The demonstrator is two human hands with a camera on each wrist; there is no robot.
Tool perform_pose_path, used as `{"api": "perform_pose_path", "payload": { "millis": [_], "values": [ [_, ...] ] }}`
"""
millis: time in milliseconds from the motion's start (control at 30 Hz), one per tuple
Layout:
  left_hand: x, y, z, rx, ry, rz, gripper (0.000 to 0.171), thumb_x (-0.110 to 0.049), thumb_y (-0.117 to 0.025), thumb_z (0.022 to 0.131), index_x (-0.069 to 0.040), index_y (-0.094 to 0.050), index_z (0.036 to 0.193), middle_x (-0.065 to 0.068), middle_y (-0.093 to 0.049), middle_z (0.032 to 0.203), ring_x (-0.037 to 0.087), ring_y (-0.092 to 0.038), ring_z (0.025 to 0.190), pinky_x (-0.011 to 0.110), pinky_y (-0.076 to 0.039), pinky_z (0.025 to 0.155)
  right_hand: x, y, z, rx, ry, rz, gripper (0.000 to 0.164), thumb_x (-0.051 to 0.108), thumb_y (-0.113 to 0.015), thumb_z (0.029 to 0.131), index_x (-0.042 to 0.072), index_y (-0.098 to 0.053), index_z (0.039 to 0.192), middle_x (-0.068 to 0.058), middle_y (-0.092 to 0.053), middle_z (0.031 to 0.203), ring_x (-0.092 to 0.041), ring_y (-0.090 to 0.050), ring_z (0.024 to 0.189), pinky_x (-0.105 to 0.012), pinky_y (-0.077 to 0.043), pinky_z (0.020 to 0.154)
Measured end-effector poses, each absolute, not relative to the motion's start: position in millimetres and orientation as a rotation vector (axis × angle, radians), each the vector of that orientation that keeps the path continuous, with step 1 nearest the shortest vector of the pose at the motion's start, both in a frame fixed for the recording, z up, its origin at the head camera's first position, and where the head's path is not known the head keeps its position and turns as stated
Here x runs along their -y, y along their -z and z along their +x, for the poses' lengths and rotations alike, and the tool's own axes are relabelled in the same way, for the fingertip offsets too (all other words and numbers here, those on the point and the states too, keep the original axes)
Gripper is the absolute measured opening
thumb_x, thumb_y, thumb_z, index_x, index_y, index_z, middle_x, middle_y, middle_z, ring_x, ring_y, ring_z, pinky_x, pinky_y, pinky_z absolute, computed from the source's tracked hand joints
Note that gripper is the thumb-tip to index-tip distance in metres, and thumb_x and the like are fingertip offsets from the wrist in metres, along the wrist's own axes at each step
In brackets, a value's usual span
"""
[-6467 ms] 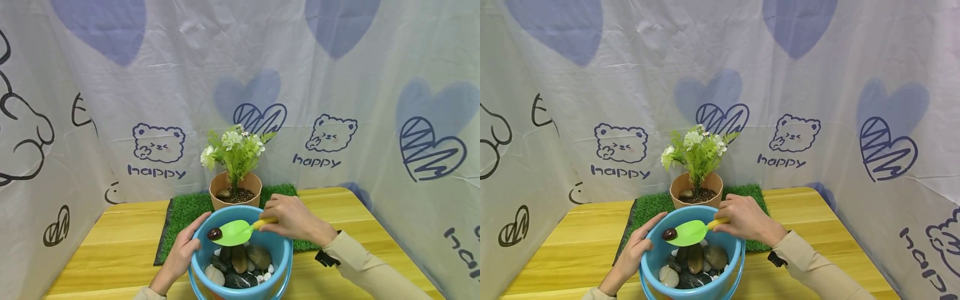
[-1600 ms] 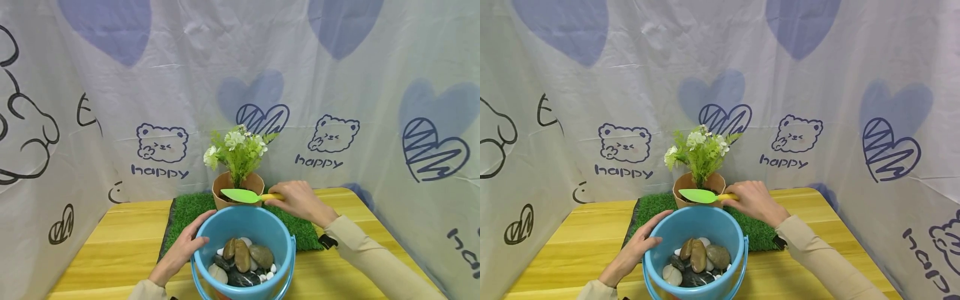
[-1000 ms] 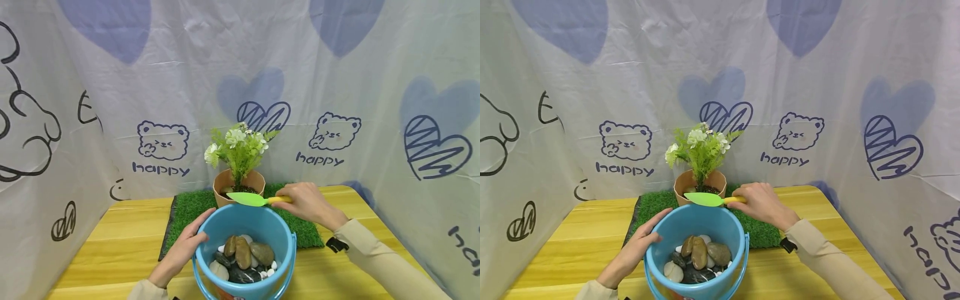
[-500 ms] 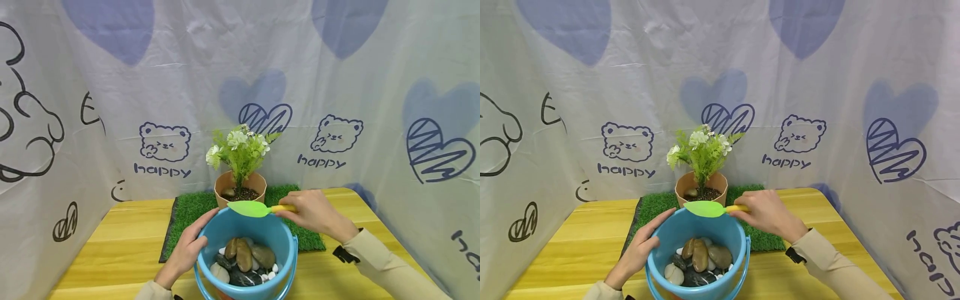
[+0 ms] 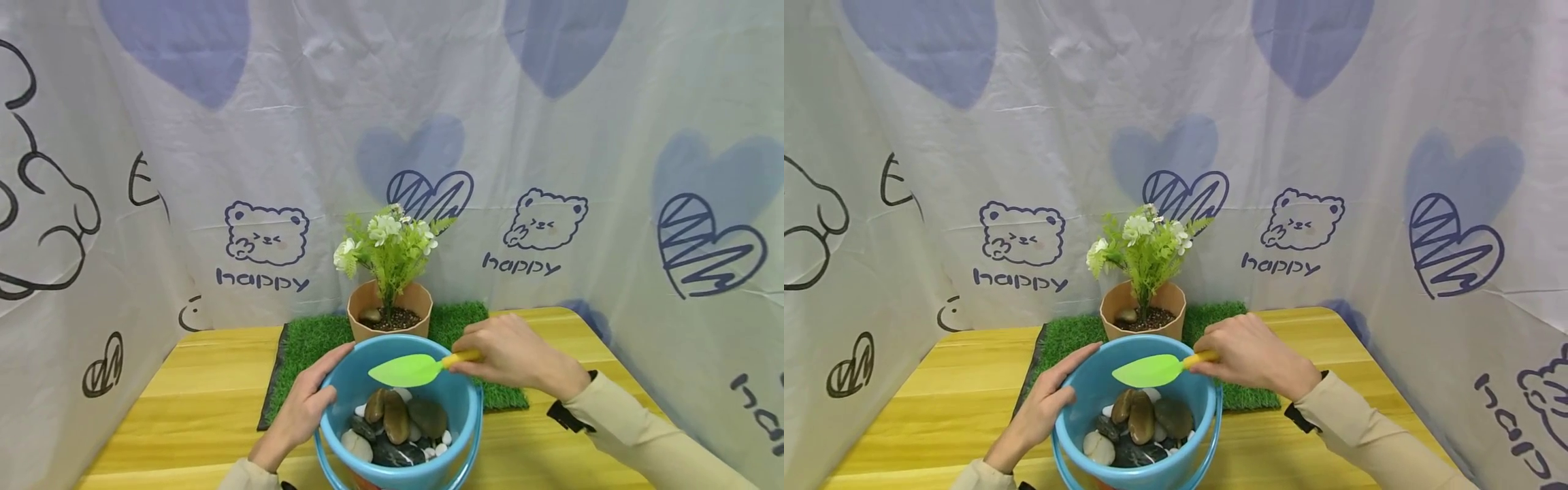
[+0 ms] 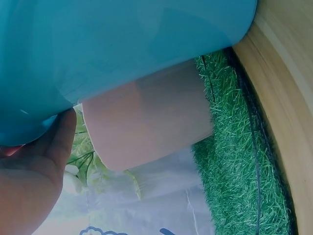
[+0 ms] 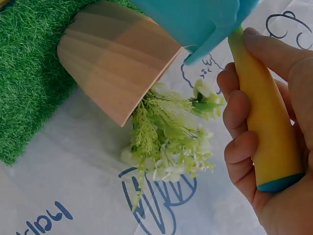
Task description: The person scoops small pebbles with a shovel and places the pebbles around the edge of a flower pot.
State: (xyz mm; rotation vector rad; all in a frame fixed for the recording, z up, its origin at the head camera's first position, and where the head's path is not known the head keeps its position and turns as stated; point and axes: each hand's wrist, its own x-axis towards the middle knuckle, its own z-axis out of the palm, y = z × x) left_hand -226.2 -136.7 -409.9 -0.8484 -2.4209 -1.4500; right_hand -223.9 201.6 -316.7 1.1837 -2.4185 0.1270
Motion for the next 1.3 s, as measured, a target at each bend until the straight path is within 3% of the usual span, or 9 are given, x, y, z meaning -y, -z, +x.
{"api": "perform_pose_path", "payload": {
  "millis": [133, 433, 633, 767, 867, 1100, 1300],
  "values": [
    [136.4, 410.5, -226.9, 2.407, 1.490, -0.845, 0.072, 0.003, -0.042, 0.080, -0.018, -0.044, 0.149, 0.006, -0.047, 0.150, 0.028, -0.055, 0.126, 0.033, -0.051, 0.094, -200.5, 317.7, -227.7, 2.435, -0.142, 1.251, 0.015, 0.043, -0.074, 0.082, 0.029, -0.071, 0.076, 0.020, -0.054, 0.066, 0.009, -0.034, 0.050, -0.011, -0.027, 0.044],
    [134.7, 412.6, -226.5, 2.411, 1.557, -0.819, 0.075, 0.002, -0.041, 0.078, -0.027, -0.043, 0.148, 0.006, -0.045, 0.151, 0.030, -0.054, 0.127, 0.033, -0.051, 0.093, -200.4, 319.0, -231.8, 2.431, -0.119, 1.349, 0.019, 0.044, -0.072, 0.084, 0.026, -0.077, 0.087, 0.016, -0.065, 0.074, 0.010, -0.042, 0.054, -0.008, -0.030, 0.047],
    [135.5, 411.9, -225.6, 2.422, 1.536, -0.812, 0.074, 0.002, -0.041, 0.079, -0.025, -0.043, 0.149, 0.005, -0.044, 0.152, 0.029, -0.053, 0.129, 0.035, -0.049, 0.095, -199.6, 312.1, -230.2, 2.466, -0.080, 1.353, 0.014, 0.042, -0.075, 0.082, 0.027, -0.074, 0.080, 0.018, -0.051, 0.065, 0.008, -0.034, 0.051, -0.011, -0.027, 0.045],
    [136.3, 411.6, -224.8, 2.427, 1.541, -0.815, 0.074, 0.001, -0.041, 0.080, -0.025, -0.042, 0.149, 0.005, -0.044, 0.152, 0.029, -0.052, 0.130, 0.036, -0.048, 0.097, -197.1, 305.6, -228.3, 2.487, -0.053, 1.382, 0.026, 0.042, -0.074, 0.083, 0.029, -0.060, 0.065, 0.018, -0.041, 0.061, 0.005, -0.029, 0.051, -0.013, -0.023, 0.044],
    [136.6, 411.3, -224.9, 2.419, 1.554, -0.817, 0.074, 0.001, -0.041, 0.080, -0.027, -0.042, 0.149, 0.006, -0.044, 0.152, 0.030, -0.052, 0.129, 0.036, -0.049, 0.095, -194.8, 301.0, -227.9, 2.500, -0.035, 1.401, 0.034, 0.043, -0.073, 0.083, 0.029, -0.051, 0.060, 0.017, -0.040, 0.061, 0.004, -0.029, 0.050, -0.014, -0.023, 0.044],
    [136.0, 410.4, -224.7, 2.400, 1.580, -0.822, 0.074, 0.001, -0.042, 0.078, -0.021, -0.043, 0.149, 0.007, -0.046, 0.150, 0.030, -0.055, 0.126, 0.034, -0.050, 0.092, -190.5, 295.4, -225.8, 2.578, 0.004, 1.395, 0.039, 0.043, -0.073, 0.083, 0.029, -0.048, 0.058, 0.017, -0.040, 0.061, 0.003, -0.032, 0.050, -0.016, -0.026, 0.045],
    [135.2, 411.2, -224.1, 2.403, 1.588, -0.805, 0.076, 0.000, -0.043, 0.077, -0.027, -0.043, 0.148, 0.007, -0.047, 0.149, 0.030, -0.056, 0.124, 0.034, -0.051, 0.091, -186.5, 291.8, -222.9, 2.644, 0.050, 1.377, 0.044, 0.042, -0.076, 0.081, 0.028, -0.044, 0.054, 0.016, -0.032, 0.056, 0.003, -0.027, 0.048, -0.016, -0.021, 0.045]
  ]
}}
